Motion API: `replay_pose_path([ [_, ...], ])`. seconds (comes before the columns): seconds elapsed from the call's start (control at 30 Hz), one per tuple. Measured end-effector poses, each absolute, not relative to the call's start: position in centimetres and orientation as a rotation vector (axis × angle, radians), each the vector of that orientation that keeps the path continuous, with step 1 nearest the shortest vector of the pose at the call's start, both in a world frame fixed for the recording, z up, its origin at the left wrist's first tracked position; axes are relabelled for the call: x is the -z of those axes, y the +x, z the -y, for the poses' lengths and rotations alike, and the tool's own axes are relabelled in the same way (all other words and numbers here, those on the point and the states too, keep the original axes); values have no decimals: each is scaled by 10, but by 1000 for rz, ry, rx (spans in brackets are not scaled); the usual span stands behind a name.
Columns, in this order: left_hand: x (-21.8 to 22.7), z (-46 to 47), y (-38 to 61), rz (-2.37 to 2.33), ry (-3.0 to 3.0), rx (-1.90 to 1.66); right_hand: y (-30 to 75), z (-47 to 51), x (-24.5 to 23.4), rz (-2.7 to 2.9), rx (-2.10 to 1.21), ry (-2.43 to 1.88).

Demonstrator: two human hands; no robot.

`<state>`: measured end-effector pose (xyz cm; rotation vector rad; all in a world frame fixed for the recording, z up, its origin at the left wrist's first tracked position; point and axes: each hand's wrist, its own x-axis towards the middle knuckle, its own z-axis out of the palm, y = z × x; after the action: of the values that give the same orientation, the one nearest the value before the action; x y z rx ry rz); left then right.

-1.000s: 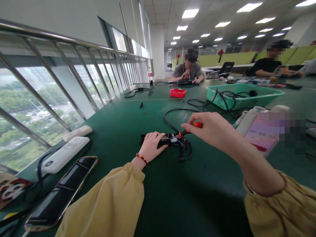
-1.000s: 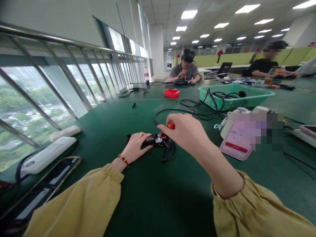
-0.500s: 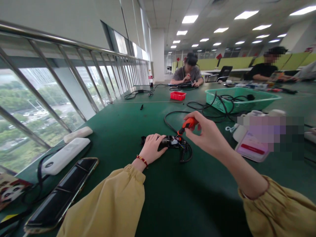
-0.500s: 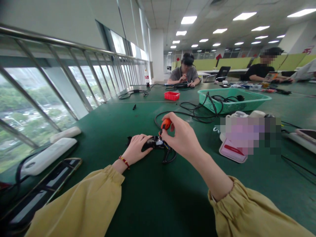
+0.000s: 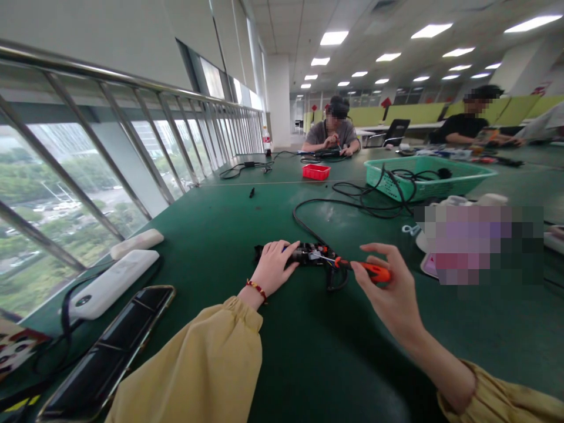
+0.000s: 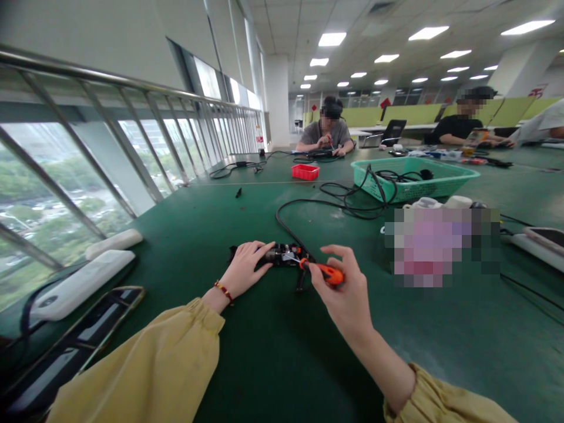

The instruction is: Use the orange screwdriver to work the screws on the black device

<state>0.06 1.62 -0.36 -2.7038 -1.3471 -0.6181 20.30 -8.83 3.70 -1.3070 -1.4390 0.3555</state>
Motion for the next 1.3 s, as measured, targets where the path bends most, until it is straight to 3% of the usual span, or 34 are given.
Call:
replay_pose_path([
  [0.23,4,-17,0,1320,-2741,601,206,91,-17,1469,-45,-1113],
  [0.4,4,-17,-1,1302,-2733,616,210,91,-13,1532,-219,-1182],
  [0.57,4,-17,-1,1296,-2737,625,210,91,-15,1471,-66,-1132],
  [0.7,4,-17,0,1291,-2739,637,209,92,-14,1519,-248,-1186],
  [0.87,4,-17,1,1297,-2736,648,209,90,-15,1489,-96,-1108],
  [1.07,5,-18,-1,1292,-2742,653,213,94,-19,1636,-369,-1172],
  [1.3,7,-18,-1,1284,-2745,686,226,90,-21,1461,-270,-1249],
])
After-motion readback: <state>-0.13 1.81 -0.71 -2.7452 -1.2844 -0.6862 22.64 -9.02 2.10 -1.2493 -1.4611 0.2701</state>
